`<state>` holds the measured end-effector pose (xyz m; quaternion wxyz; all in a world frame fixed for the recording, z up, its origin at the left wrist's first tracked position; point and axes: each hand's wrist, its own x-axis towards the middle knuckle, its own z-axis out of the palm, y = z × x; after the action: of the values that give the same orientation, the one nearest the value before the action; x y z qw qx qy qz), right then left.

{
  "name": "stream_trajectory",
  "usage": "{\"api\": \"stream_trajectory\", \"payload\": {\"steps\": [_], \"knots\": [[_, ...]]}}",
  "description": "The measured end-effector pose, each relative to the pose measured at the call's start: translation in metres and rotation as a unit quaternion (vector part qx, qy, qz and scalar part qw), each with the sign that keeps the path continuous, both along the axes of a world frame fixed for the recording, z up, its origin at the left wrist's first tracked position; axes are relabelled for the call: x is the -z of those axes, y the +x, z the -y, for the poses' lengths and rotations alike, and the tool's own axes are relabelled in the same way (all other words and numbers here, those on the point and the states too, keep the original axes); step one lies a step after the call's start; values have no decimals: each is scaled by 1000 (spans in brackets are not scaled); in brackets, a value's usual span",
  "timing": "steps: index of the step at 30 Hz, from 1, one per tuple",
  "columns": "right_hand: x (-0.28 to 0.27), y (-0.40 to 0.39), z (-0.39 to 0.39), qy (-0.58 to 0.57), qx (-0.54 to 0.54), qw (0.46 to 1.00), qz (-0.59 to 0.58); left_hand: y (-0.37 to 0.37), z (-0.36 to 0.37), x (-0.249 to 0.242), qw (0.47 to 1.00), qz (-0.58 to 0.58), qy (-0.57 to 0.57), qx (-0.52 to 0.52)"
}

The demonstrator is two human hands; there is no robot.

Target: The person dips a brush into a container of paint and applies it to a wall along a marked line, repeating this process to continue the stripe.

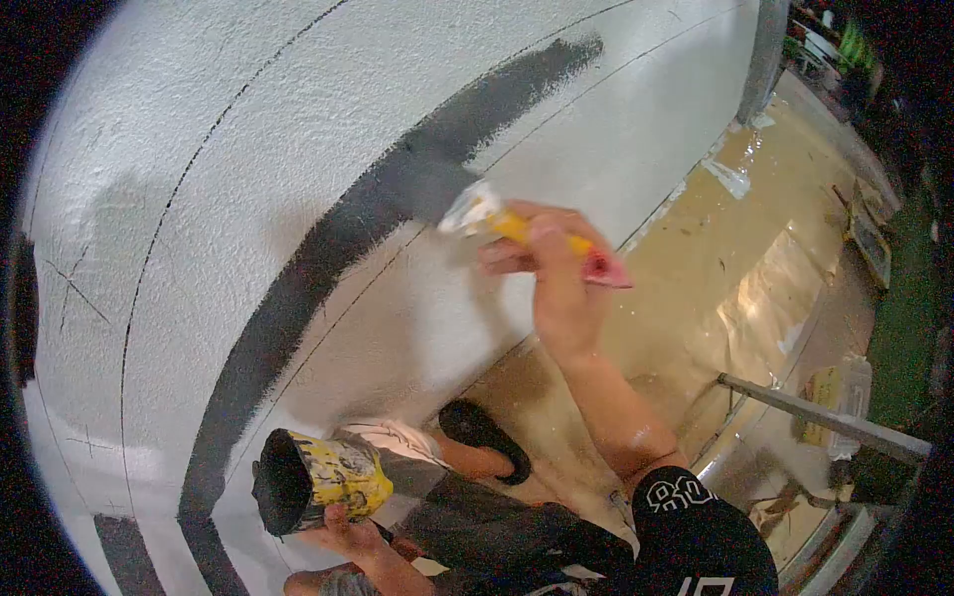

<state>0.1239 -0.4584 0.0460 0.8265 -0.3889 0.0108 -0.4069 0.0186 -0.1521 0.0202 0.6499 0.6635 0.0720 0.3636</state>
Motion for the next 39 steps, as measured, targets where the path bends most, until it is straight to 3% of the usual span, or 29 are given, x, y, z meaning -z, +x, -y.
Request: {"api": "stream_trajectory", "payload": {"steps": [5,11,13,17,19,21,23,26,27,30,34,36,39], "knots": [[3,12,12,53,108,993,5,2,-4,3,1000,9,-1,3],[5,1,-9,-53,-1,998,-17,10,-4,1,1000,13,4,7],[2,9,5,15,134,991,-24,10,-4,1,1000,16,4,8],[3,14,1,11,129,991,-18,7,-5,2,1000,21,-1,16],[3,3,-17,-68,21,997,-37,4,-5,4,1000,19,-1,18],[4,-1,-11,-72,-6,996,-43,3,-6,4,1000,23,-1,21],[4,7,0,3,133,991,-1,1,-6,5,999,27,0,22],[-3,14,10,15,165,985,-41,4,-7,5,999,32,0,24],[-2,13,5,13,165,985,-41,2,-7,6,999,33,-2,25],[2,-1,-23,-91,23,994,-49,4,-8,6,999,36,-2,29],[5,-1,-23,-32,19,999,12,2,-9,5,999,41,0,31],[-4,7,-15,14,139,989,-43,4,-10,6,998,45,0,32],[7,6,-33,-15,86,995,-53,4,-9,6,998,53,-2,36]]}}
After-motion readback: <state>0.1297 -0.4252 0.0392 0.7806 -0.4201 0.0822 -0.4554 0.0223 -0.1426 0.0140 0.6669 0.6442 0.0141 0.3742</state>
